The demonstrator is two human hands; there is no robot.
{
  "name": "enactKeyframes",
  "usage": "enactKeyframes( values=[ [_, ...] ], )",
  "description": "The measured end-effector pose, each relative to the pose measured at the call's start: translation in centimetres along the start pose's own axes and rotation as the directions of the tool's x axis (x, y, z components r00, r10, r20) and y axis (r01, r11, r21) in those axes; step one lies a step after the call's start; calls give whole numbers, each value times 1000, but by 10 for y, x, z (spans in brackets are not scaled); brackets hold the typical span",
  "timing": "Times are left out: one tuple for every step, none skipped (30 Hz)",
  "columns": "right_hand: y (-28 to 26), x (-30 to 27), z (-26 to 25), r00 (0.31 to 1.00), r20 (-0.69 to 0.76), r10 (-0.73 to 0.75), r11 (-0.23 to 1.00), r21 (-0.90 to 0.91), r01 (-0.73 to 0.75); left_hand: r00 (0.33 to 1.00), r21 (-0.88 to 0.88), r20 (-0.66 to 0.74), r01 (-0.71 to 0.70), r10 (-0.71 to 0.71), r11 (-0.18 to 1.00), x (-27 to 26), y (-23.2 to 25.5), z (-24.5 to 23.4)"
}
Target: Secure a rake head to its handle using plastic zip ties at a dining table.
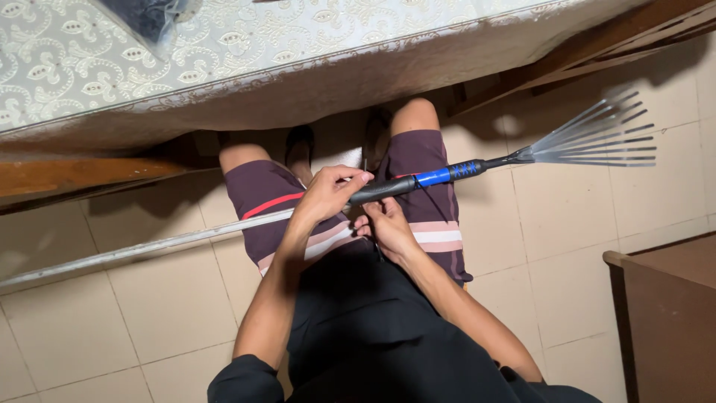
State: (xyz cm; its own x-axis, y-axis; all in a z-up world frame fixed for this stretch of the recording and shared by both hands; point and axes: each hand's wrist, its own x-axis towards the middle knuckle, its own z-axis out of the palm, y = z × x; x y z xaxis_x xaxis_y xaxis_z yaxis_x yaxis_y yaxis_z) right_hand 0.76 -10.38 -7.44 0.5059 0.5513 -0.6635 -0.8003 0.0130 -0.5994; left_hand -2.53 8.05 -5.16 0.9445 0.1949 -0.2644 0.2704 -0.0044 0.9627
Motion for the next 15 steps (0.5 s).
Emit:
enactKeyframes(
  values=[
    [-4, -5, 3, 1000, 2, 1, 1000, -1, -1, 1000, 0, -2, 0, 0, 1000, 0, 5, 1],
    [-9, -10, 5, 1000, 1, -15, 1000, -21, 15, 1000, 21, -31, 1, 0, 1000, -1, 9, 3],
    [-12, -15, 9, 1000, 0, -30, 999, -40, 30, 998, 44, -59, 4, -2, 999, -3, 14, 3],
    [-14, -22, 7, 1000, 1, -27, 999, -39, 27, 998, 44, -61, 7, -4, 999, -4, 16, 3],
    [-16, -29, 5, 999, 17, -37, 997, -61, 38, 995, 62, -95, -10, 16, 998, -4, 18, 4],
    [-18, -36, 2, 998, 32, -46, 995, -83, 48, 991, 81, -129, -27, 38, 996, -5, 20, 5],
    [-18, -41, -6, 999, 29, -45, 995, -82, 48, 991, 80, -126, -26, 36, 996, -4, 19, 5],
    [-19, -46, -15, 994, 105, -43, 992, -112, 55, 991, 52, -130, -20, 27, 998, -4, 19, 5],
    [-18, -52, -23, 983, 180, -37, 988, -140, 63, 991, 24, -133, -12, 15, 1000, -4, 18, 5],
    [-23, -58, -24, 984, 177, -35, 988, -139, 61, 991, 22, -130, -9, 12, 1000, -5, 16, 6],
    [-29, -63, -24, 965, 257, -46, 966, -234, 109, 990, -42, -139, -19, 13, 999, -5, 14, 7],
    [-35, -67, -24, 940, 337, -48, 933, -322, 163, 989, -106, -148, -28, 12, 994, -5, 13, 7],
    [-39, -71, -18, 940, 338, -47, 933, -322, 163, 989, -106, -149, -28, 12, 994, -6, 17, 7],
    [-43, -75, -13, 940, 334, -72, 880, -422, 218, 985, -62, -166, -52, 41, 997, -8, 21, 6],
    [-48, -79, -8, 938, 332, -100, 813, -516, 269, 981, -18, -181, -77, 73, 997, -8, 25, 6]
  ],
)
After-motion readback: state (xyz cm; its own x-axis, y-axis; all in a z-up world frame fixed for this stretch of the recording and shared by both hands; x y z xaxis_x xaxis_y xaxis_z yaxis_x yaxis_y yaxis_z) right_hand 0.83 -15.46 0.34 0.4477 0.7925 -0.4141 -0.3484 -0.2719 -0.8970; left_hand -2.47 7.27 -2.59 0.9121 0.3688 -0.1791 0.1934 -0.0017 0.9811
